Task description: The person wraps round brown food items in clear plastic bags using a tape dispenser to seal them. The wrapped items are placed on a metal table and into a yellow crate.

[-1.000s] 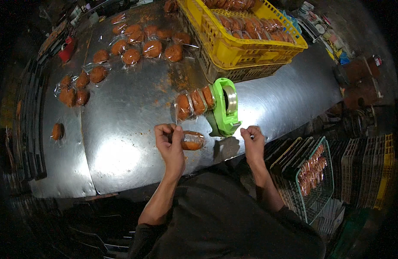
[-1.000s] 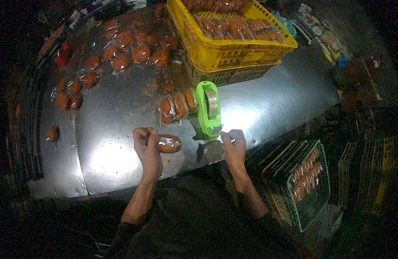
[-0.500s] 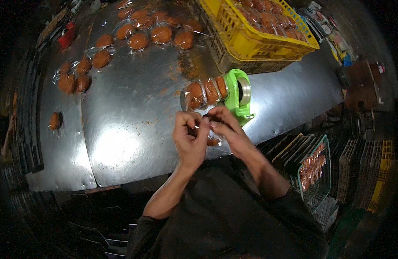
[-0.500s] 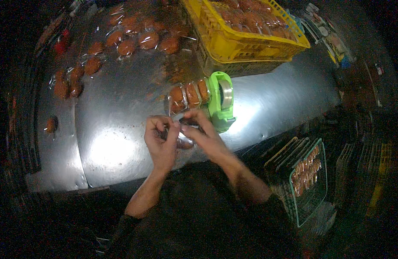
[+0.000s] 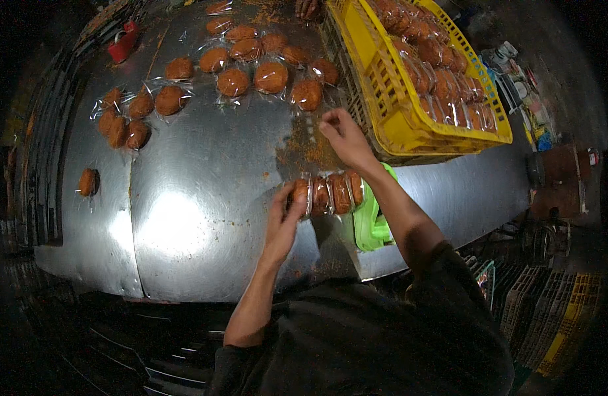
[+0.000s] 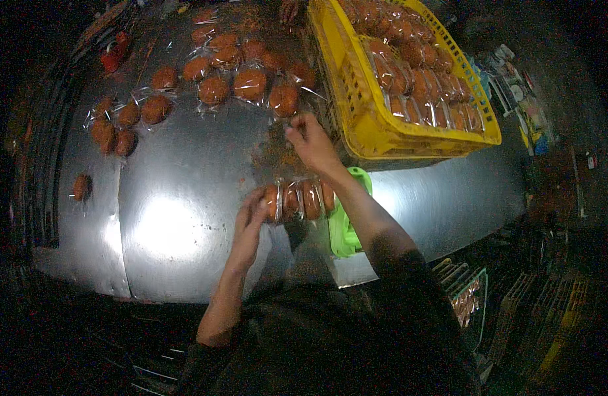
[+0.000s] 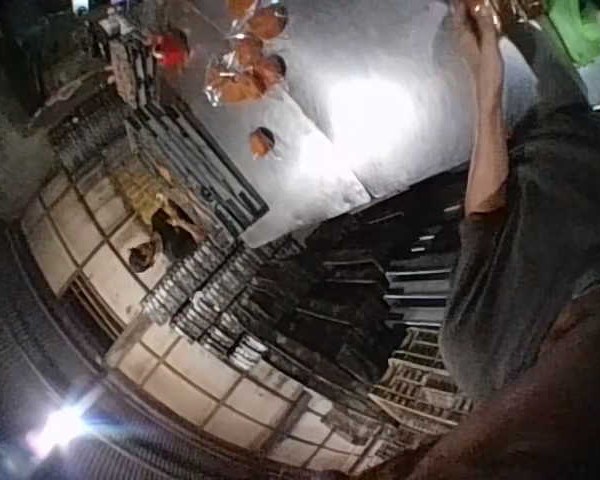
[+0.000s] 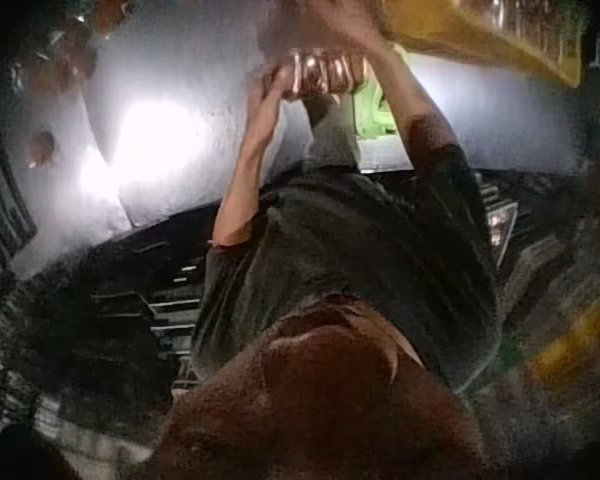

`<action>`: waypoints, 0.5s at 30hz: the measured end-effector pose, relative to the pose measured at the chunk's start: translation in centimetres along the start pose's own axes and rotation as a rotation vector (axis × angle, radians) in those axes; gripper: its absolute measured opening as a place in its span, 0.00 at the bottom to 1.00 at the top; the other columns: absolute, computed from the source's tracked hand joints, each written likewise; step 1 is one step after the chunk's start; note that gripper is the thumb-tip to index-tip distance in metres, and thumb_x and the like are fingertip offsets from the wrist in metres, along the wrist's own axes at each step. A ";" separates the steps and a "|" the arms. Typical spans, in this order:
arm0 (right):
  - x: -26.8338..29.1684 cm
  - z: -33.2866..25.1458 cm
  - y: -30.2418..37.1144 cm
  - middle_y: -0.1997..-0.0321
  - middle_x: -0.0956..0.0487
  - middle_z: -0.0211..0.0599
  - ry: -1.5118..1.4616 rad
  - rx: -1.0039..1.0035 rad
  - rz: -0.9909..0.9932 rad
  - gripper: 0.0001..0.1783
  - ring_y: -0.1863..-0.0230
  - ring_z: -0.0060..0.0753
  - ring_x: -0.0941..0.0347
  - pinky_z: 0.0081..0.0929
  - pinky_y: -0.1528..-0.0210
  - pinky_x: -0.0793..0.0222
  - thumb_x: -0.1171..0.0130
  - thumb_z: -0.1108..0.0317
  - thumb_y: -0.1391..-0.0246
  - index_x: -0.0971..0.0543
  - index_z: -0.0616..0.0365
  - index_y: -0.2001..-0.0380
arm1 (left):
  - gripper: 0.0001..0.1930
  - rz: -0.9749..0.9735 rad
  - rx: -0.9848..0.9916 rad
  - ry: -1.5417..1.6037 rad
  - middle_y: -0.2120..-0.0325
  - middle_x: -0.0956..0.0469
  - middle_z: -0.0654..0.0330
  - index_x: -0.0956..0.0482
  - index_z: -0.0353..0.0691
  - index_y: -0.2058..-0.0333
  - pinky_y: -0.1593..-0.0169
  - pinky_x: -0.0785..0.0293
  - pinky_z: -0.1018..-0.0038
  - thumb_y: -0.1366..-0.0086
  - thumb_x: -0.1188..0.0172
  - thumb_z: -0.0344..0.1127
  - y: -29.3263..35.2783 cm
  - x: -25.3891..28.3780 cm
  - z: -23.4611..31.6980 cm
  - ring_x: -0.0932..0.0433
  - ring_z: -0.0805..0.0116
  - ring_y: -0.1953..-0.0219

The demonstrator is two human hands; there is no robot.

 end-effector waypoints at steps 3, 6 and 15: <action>-1.8 1.5 -7.1 0.50 0.30 0.51 0.166 0.070 0.099 0.27 0.46 0.51 0.33 0.43 0.43 0.38 0.35 0.63 0.50 0.35 0.59 0.51 | 0.40 0.007 -0.002 -0.028 0.33 0.52 0.42 0.49 0.31 0.34 0.32 0.52 0.61 0.33 0.48 0.55 -1.3 1.9 -3.0 0.50 0.51 0.32; -4.5 2.0 -10.3 0.42 0.35 0.52 0.427 0.029 0.130 0.31 0.41 0.59 0.36 0.48 0.40 0.40 0.32 0.62 0.53 0.35 0.53 0.49 | 0.42 -0.146 0.067 -0.160 0.31 0.61 0.41 0.54 0.32 0.33 0.30 0.59 0.60 0.32 0.50 0.56 0.0 -0.3 -0.7 0.61 0.49 0.29; -5.9 -6.1 -3.5 0.48 0.34 0.46 0.485 0.391 0.150 0.13 0.46 0.58 0.37 0.49 0.47 0.37 0.36 0.67 0.55 0.24 0.49 0.63 | 0.37 0.154 0.047 0.260 0.41 0.37 0.49 0.46 0.35 0.35 0.37 0.43 0.59 0.30 0.57 0.59 -2.8 6.3 1.5 0.38 0.55 0.37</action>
Point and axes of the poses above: each hand's wrist, its own y-axis away from the middle knuckle, its own x-axis out of the back of the hand, z = x × y, the point moved 9 cm from there along -y, towards the middle knuckle
